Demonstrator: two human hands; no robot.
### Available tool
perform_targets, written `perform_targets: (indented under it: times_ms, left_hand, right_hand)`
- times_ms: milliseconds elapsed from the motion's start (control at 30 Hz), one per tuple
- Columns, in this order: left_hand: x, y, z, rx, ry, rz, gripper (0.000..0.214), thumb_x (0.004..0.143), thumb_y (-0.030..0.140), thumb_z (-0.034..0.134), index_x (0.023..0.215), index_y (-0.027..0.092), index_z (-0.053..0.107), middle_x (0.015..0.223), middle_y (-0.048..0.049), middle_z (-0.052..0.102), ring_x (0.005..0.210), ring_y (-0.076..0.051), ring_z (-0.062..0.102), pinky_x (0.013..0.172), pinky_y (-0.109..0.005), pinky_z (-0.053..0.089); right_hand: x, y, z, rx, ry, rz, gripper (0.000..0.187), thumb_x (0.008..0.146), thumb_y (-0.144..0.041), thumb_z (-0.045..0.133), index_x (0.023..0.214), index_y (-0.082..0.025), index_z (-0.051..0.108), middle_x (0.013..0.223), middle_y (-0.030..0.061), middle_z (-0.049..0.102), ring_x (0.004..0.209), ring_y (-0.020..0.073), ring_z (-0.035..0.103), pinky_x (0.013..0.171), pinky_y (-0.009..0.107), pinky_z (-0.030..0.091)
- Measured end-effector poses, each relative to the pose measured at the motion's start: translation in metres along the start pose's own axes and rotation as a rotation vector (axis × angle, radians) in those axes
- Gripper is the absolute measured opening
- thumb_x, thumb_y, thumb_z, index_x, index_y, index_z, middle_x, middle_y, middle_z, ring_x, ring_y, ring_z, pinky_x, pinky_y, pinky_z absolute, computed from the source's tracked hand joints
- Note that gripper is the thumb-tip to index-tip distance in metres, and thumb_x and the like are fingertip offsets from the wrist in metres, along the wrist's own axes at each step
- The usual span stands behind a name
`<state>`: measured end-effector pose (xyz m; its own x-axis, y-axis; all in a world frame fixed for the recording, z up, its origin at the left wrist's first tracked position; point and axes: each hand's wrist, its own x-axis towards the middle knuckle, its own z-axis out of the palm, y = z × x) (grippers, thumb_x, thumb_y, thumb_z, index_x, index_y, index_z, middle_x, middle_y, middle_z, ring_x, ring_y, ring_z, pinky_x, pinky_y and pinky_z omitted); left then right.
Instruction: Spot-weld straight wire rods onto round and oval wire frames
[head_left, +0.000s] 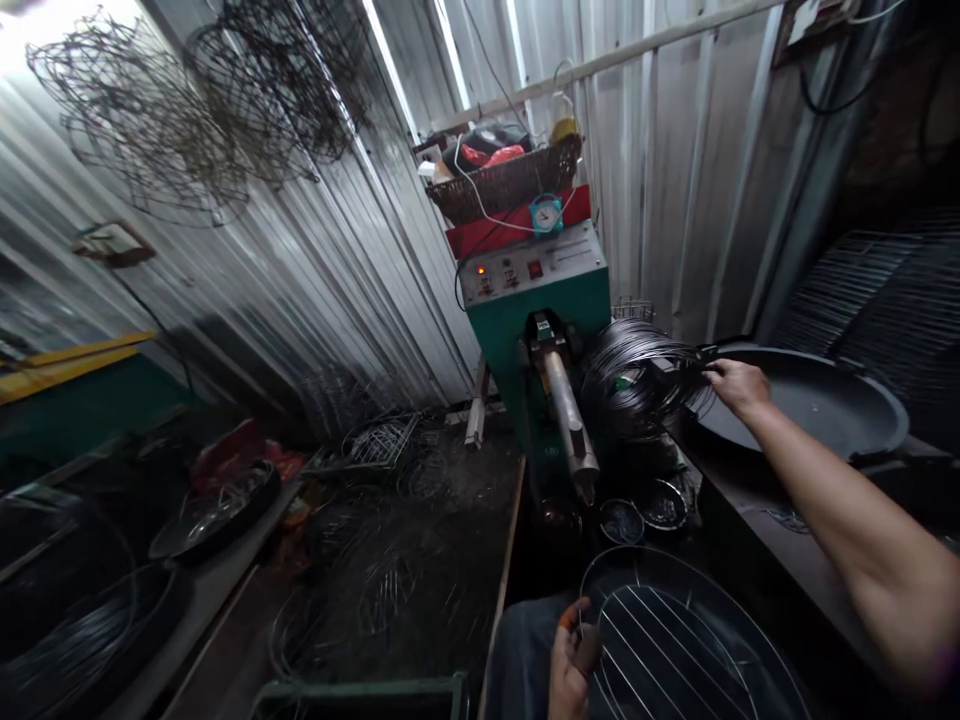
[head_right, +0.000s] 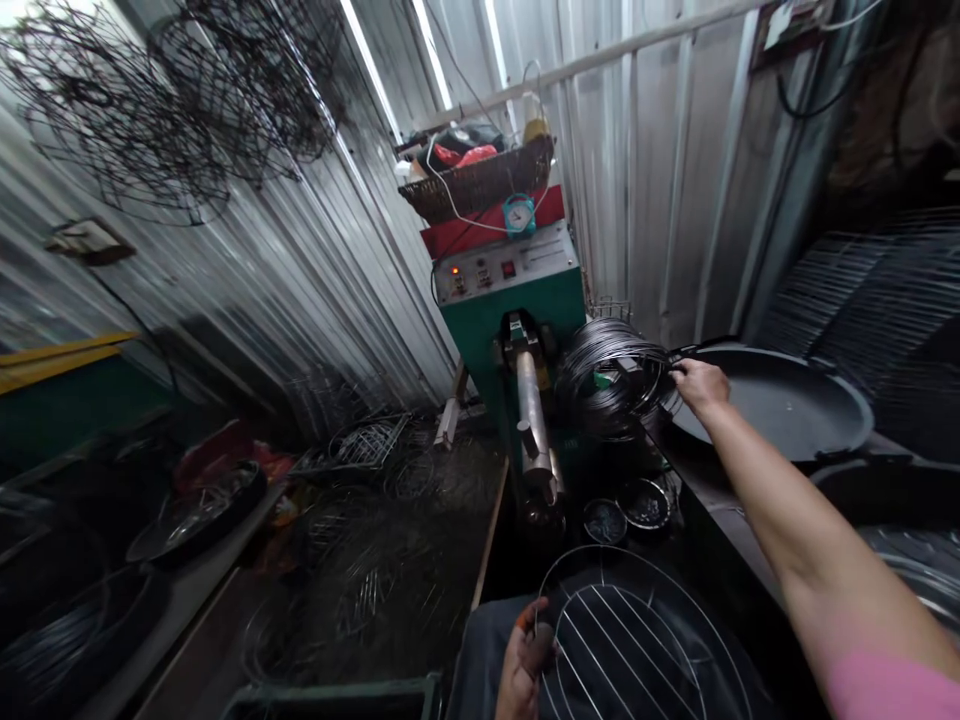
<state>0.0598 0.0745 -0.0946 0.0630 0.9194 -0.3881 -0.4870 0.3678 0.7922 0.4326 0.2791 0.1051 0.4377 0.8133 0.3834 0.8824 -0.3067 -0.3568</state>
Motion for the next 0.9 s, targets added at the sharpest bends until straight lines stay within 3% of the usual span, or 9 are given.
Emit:
perform_targets:
  times_ms: [133, 267, 400, 533, 733, 833, 900]
  left_hand:
    - [0.008, -0.008, -0.003, 0.001, 0.028, -0.033, 0.061, 0.054, 0.047, 0.078, 0.104, 0.016, 0.063, 0.064, 0.0012, 0.05, 0.06, -0.012, 0.049, 0.064, -0.026, 0.039]
    - [0.004, -0.003, 0.002, 0.042, 0.009, -0.048, 0.059, 0.057, 0.046, 0.077, 0.106, 0.016, 0.063, 0.06, 0.0016, 0.048, 0.059, -0.012, 0.049, 0.065, -0.026, 0.04]
    - [-0.001, 0.0, 0.007, 0.049, -0.02, -0.016, 0.058, 0.06, 0.046, 0.075, 0.108, 0.016, 0.062, 0.059, 0.0023, 0.047, 0.058, -0.011, 0.047, 0.063, -0.025, 0.038]
    - [-0.001, -0.004, 0.006, 0.073, -0.026, -0.018, 0.056, 0.062, 0.048, 0.073, 0.107, 0.015, 0.062, 0.058, 0.0022, 0.046, 0.057, -0.011, 0.047, 0.061, -0.025, 0.037]
    - [0.003, -0.007, 0.0, 0.096, -0.022, -0.01, 0.062, 0.056, 0.051, 0.076, 0.104, 0.014, 0.063, 0.054, 0.003, 0.044, 0.053, -0.01, 0.043, 0.058, -0.024, 0.035]
    - [0.0, -0.004, 0.004, 0.087, -0.004, -0.02, 0.061, 0.059, 0.05, 0.075, 0.106, 0.014, 0.062, 0.056, 0.0022, 0.046, 0.056, -0.011, 0.046, 0.059, -0.024, 0.037]
    - [-0.004, -0.001, 0.007, 0.067, 0.016, -0.039, 0.06, 0.059, 0.049, 0.075, 0.107, 0.015, 0.063, 0.058, 0.0014, 0.048, 0.058, -0.012, 0.049, 0.061, -0.025, 0.038]
  right_hand:
    - [-0.008, 0.004, 0.001, -0.073, -0.033, -0.004, 0.034, 0.091, -0.028, 0.044, 0.115, -0.012, 0.063, 0.105, 0.0172, 0.067, 0.081, 0.0206, 0.059, 0.063, 0.028, 0.033]
    - [-0.01, 0.002, -0.017, -0.132, -0.035, -0.113, 0.035, 0.093, -0.026, 0.04, 0.117, -0.011, 0.06, 0.113, 0.0164, 0.064, 0.091, 0.0208, 0.057, 0.071, 0.028, 0.035]
    - [-0.001, -0.009, -0.028, -0.181, -0.053, -0.267, 0.038, 0.089, -0.027, 0.05, 0.124, -0.012, 0.054, 0.118, 0.0148, 0.06, 0.102, 0.0209, 0.052, 0.076, 0.026, 0.035]
    - [0.005, -0.026, -0.024, -0.259, -0.087, -0.365, 0.031, 0.092, -0.022, 0.041, 0.114, -0.01, 0.059, 0.106, 0.0173, 0.064, 0.092, 0.0221, 0.056, 0.07, 0.028, 0.034]
    - [0.003, -0.032, -0.02, -0.314, -0.105, -0.391, 0.032, 0.09, -0.012, 0.033, 0.107, -0.008, 0.06, 0.097, 0.0186, 0.066, 0.078, 0.0224, 0.06, 0.063, 0.029, 0.032]
    - [0.0, -0.03, -0.032, -0.319, -0.077, -0.376, 0.034, 0.09, -0.012, 0.031, 0.107, -0.009, 0.059, 0.099, 0.0175, 0.066, 0.083, 0.024, 0.06, 0.066, 0.03, 0.035]
    - [-0.004, -0.029, -0.044, -0.27, 0.014, -0.345, 0.035, 0.092, -0.016, 0.028, 0.11, -0.008, 0.057, 0.105, 0.018, 0.064, 0.093, 0.0244, 0.058, 0.073, 0.03, 0.038]
